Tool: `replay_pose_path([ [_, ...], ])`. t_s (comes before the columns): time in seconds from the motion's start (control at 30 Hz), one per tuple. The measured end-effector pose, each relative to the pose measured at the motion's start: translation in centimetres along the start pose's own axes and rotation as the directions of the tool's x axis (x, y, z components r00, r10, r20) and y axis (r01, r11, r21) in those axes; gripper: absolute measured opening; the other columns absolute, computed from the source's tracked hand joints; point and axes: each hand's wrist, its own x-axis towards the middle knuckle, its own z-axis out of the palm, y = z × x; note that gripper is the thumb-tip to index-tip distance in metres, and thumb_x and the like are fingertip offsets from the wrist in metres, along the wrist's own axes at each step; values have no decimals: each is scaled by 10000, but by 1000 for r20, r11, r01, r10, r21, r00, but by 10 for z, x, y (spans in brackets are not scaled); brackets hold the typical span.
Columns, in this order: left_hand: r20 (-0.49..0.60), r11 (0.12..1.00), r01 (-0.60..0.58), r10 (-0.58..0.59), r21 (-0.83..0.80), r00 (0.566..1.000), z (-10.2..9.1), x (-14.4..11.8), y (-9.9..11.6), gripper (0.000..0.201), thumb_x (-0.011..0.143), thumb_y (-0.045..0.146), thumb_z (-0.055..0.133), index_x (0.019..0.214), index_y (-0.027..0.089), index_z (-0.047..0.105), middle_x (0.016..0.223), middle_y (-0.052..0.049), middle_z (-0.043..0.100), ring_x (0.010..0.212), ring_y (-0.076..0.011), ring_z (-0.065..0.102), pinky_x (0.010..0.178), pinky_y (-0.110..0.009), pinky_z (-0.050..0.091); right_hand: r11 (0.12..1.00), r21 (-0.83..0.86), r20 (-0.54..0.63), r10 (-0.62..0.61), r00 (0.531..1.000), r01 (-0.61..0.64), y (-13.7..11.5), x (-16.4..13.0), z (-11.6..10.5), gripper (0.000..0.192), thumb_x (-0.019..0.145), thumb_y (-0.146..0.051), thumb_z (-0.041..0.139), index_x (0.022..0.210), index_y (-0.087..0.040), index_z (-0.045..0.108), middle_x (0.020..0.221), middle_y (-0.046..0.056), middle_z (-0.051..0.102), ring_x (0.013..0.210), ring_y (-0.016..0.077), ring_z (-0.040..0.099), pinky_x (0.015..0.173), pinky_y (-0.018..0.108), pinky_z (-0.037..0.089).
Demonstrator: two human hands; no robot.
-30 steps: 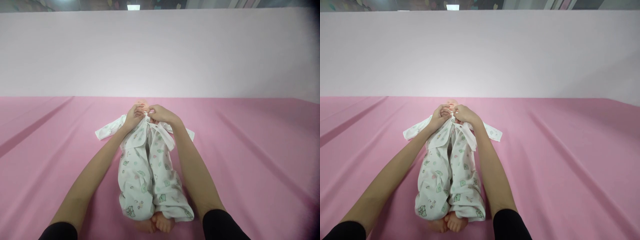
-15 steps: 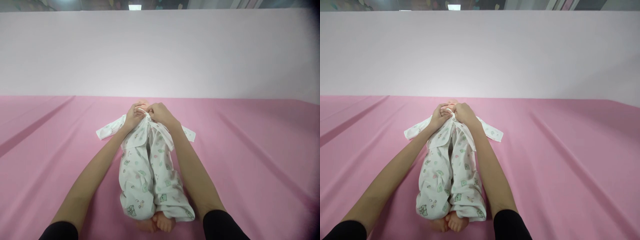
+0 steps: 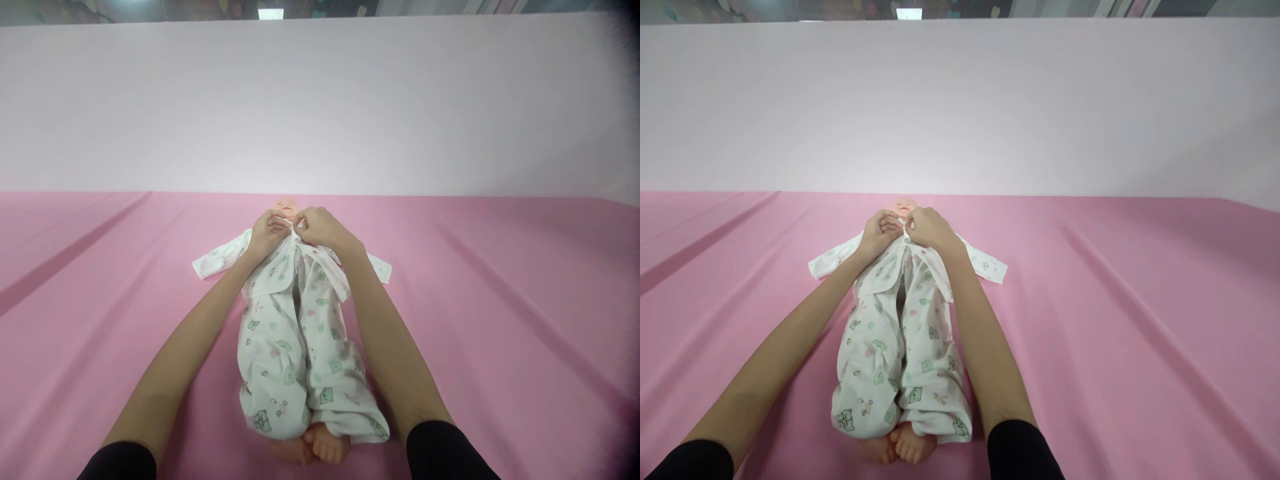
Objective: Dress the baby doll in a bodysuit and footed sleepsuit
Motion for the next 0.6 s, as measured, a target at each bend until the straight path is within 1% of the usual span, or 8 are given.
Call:
replay_pose_path([
  [0.1,-22,1000,1,-1,-2,1000,0,0,0,323,601,103,710,860,164,526,705,17,634,687,-93,618,707,-228,491,1000,-24,-10,19,1000,-20,-1,-1,0,184,809,-167,506,857,-142,682,728,67,662,693,160,581,635,231,375],
  [0.23,-30,1000,16,-17,-12,999,2,-2,6,337,612,93,688,898,161,525,724,11,636,703,-103,618,734,-246,490,999,-47,-33,12,999,-13,1,1,3,178,824,-191,498,842,-155,671,785,70,664,709,160,578,617,231,362],
  [0.33,-52,996,86,-86,-12,995,6,-3,14,319,658,87,622,954,163,529,738,7,644,745,-124,629,771,-275,491,996,-92,-51,19,999,-24,5,4,9,165,819,-202,508,809,-164,668,822,79,668,713,168,579,602,238,357],
  [0.43,-108,982,177,-170,65,979,12,-4,19,297,701,128,596,991,164,543,765,-4,661,797,-154,639,800,-307,490,991,-123,-80,38,996,-48,6,9,14,159,816,-228,529,804,-165,675,853,94,674,748,187,592,622,248,375],
  [0.47,-120,978,182,-169,106,978,13,-3,20,300,704,146,608,998,163,548,782,-10,667,814,-162,640,809,-313,489,991,-121,-90,42,995,-53,7,10,15,158,814,-234,537,808,-164,678,855,99,676,761,195,597,632,252,385],
  [0.53,-130,973,151,-130,174,983,15,-3,18,303,703,160,623,998,159,552,809,-20,675,838,-168,641,822,-313,488,994,-92,-106,56,993,-66,6,11,15,147,803,-231,554,796,-156,681,834,105,679,770,204,604,645,255,402],
  [0.6,-133,972,115,-89,206,987,14,-3,15,285,718,120,571,1000,154,552,829,-26,679,840,-158,641,817,-297,491,996,-19,-99,87,991,-89,6,11,14,134,789,-206,558,752,-144,671,779,106,678,734,197,609,642,251,415],
])
